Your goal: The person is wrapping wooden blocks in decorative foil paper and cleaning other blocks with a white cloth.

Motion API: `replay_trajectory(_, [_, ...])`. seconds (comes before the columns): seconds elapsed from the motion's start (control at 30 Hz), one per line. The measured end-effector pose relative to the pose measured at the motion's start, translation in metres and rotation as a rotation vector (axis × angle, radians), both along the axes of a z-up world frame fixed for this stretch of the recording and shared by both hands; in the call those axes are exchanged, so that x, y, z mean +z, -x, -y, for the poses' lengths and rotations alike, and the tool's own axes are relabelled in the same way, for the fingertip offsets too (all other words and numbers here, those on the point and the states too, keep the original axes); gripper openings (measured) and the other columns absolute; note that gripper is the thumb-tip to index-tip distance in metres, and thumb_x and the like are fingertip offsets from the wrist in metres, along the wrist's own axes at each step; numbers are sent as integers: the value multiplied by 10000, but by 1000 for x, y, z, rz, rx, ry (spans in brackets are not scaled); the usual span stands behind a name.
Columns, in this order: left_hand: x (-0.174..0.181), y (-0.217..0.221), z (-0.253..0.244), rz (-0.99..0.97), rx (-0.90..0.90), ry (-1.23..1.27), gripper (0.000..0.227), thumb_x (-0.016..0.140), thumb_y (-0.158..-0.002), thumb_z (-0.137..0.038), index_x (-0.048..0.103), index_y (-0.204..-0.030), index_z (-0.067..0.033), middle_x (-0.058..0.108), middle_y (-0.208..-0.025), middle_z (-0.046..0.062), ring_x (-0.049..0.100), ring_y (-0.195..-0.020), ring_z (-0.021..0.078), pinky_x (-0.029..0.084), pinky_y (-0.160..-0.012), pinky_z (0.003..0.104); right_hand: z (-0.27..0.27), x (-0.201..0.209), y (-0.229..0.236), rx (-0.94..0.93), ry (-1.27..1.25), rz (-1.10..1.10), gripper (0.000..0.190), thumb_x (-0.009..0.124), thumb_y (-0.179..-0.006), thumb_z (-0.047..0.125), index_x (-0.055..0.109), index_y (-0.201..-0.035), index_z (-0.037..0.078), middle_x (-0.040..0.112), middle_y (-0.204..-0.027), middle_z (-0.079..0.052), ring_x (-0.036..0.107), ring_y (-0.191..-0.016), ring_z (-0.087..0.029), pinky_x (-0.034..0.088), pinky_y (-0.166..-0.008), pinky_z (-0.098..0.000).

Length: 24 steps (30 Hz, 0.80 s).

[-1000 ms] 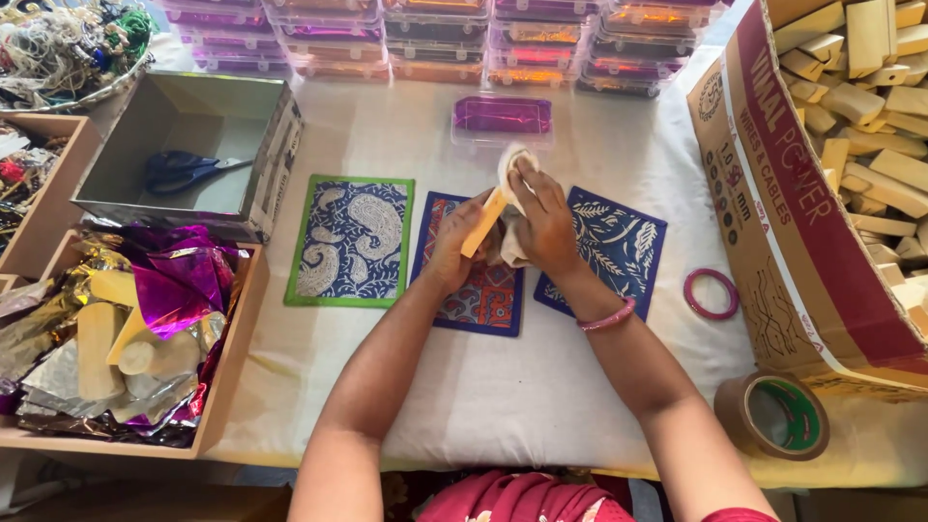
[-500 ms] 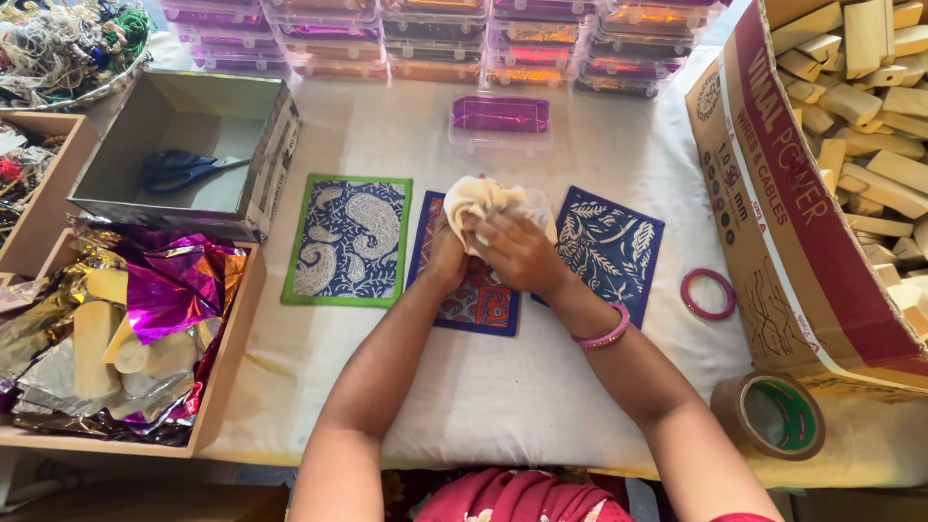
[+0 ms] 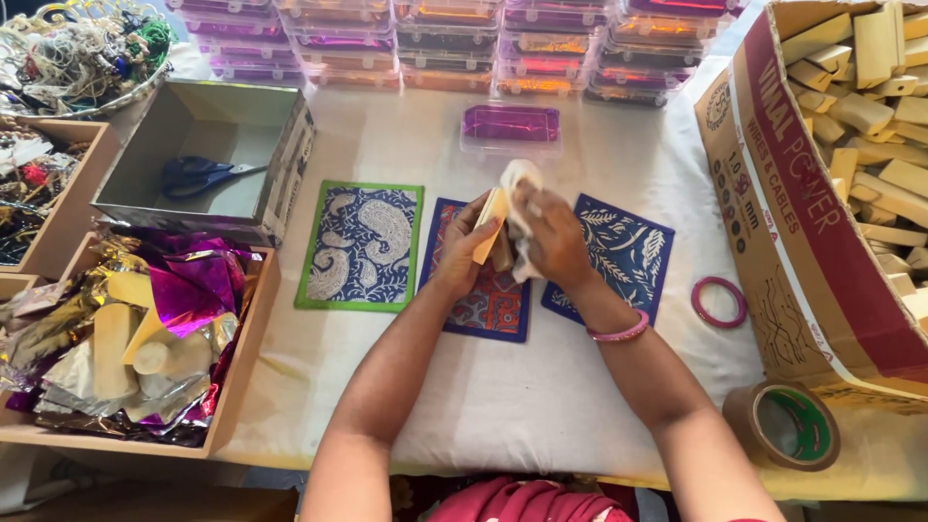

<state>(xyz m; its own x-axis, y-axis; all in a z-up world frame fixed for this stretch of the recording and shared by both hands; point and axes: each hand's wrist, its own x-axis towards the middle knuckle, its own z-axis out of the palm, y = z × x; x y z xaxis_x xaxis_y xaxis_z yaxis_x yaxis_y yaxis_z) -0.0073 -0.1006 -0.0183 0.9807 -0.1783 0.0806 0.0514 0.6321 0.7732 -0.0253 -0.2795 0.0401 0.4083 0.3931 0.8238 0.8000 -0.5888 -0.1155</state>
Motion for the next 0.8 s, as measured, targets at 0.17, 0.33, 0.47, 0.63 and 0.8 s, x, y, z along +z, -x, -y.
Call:
replay_trajectory(0.17, [-34, -18, -5, -176, -2, 37, 489, 570, -956, -166, 534, -1433, -66, 720, -1187, 90, 744, -999, 185, 638, -837, 364, -17, 9, 13, 121, 283, 181, 437, 679, -830, -4, 713, -1263, 45, 647, -1350, -148, 650, -1219, -330, 516, -1084, -481])
replay_trajectory(0.33, [19, 9, -2, 13, -67, 64, 445, 524, -1092, -351, 583, -1478, -139, 734, -1107, 148, 699, -818, 185, 549, -638, 266, 7, -25, -13, 19, 101, 47, 421, 623, -842, -48, 693, -1257, -47, 643, -1262, -215, 645, -1187, -398, 511, -1047, -466])
replay_trajectory(0.47, [44, 12, 1, -254, 42, 110, 445, 461, -1004, -275, 517, -1443, -222, 703, -1242, -22, 749, -989, 82, 657, -785, 249, -14, 16, 14, 157, 280, 178, 423, 640, -800, 19, 718, -1216, 14, 690, -1279, -151, 673, -1156, -320, 519, -1036, -478])
replay_trajectory(0.63, [-14, -7, 2, -58, -37, -50, 416, 472, -1176, -334, 616, -1472, -78, 704, -1082, 148, 630, -769, 173, 493, -585, 270, -5, 1, -1, -28, 19, 39, 403, 602, -890, -16, 683, -1283, -53, 662, -1297, -208, 642, -1216, -381, 538, -1070, -468])
replay_trajectory(0.8, [3, 0, 7, -165, 2, 51, 410, 471, -1063, -263, 560, -1429, -99, 714, -1225, 46, 734, -1027, 127, 628, -859, 284, -10, -10, 0, 68, 223, 107, 410, 646, -850, 9, 700, -1257, 13, 672, -1239, -156, 634, -1205, -344, 483, -1107, -504])
